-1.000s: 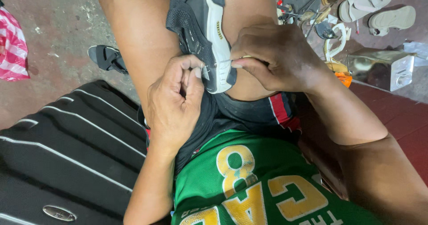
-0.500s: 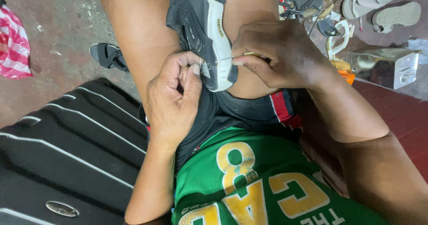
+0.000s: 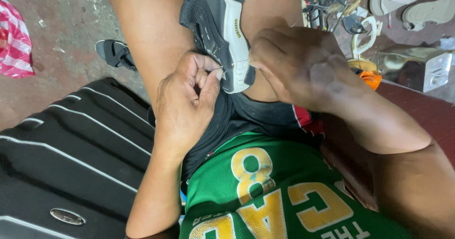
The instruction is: The person sits on the floor and sews a black and white shoe using a needle and white thread. They repeatedly push the needle through the shoe's sole and upper, pulling the thread tight to secure the parts together.
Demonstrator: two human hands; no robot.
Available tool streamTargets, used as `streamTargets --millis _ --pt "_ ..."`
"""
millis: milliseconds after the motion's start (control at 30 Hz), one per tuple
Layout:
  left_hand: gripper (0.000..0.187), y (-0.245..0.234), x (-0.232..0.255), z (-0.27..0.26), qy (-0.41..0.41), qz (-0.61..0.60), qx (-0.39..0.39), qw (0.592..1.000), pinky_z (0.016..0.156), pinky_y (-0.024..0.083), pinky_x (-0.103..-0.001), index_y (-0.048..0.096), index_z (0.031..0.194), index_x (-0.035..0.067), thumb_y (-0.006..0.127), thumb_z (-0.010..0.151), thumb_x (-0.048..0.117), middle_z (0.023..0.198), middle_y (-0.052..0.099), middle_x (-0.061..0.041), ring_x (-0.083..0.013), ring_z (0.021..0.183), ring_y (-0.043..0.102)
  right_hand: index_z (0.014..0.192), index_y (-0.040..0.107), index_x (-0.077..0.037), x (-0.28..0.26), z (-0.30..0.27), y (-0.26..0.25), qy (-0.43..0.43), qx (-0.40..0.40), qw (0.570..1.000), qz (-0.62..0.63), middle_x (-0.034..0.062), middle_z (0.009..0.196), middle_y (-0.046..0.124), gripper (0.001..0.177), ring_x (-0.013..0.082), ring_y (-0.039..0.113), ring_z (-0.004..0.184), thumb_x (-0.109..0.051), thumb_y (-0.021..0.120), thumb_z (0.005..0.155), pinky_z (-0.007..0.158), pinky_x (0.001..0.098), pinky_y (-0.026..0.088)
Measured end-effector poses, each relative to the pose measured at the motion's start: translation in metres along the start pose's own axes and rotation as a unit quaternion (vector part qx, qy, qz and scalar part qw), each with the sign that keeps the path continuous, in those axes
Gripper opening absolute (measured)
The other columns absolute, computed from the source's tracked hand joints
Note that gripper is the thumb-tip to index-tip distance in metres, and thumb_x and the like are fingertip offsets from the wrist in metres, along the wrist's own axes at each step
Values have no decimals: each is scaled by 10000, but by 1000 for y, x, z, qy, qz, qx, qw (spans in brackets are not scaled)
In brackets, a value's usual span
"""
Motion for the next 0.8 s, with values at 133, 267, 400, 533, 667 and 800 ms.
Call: streamTargets --millis 133,267,400,533,667,800 --pt "76 1 -1 2 -34 -3 -18 999 522 421 -321 635 978 36 703 974 69 577 534 -57 -172 483 509 869 589 -32 -9 10 -3 -23 -18 997 -69 105 819 580 282 270 638 736 -222 787 805 625 368 501" --pt "76 3 0 7 -3 -27 -25 999 539 435 -314 633 1004 27 698 976 58 593 540 -62 -158 500 532 857 613 -66 2 19 -6 -42 -33 995 -87 64 784 579 337 234 634 713 -348 797 837 620 343 493" --pt "77 4 2 11 -5 -38 -28 999 532 441 -309 636 1009 23 697 975 54 592 548 -60 -153 491 538 870 642 -92 14 18 -4 -47 -25 992 -113 22 777 600 382 196 647 715 -440 795 907 632 327 501" --pt "77 3 3 11 -5 -46 -20 999 531 447 -303 632 1002 21 698 971 44 602 547 -59 -152 493 546 801 685 -105 22 11 5 -43 -23 987 -151 12 673 609 427 193 639 604 -519 770 866 542 321 482" --pt "82 3 2 11 0 -64 -9 998 527 435 -303 628 999 21 705 976 36 594 525 -63 -157 488 522 712 639 -143 27 6 12 -30 -8 985 -170 2 615 560 517 188 605 568 -610 742 909 522 317 439" --pt "89 5 0 8 8 -67 8 998 520 424 -287 626 1019 31 701 973 25 609 546 -42 -138 492 530 701 606 -156 32 1 17 -13 6 984 -176 -4 608 524 570 188 562 547 -668 729 921 519 331 398"
Point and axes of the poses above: each hand's wrist, its own z-axis towards the middle knuckle, its own y-axis out of the palm, x = y × z, the point moved 4 cm from there along z, towards the middle knuckle
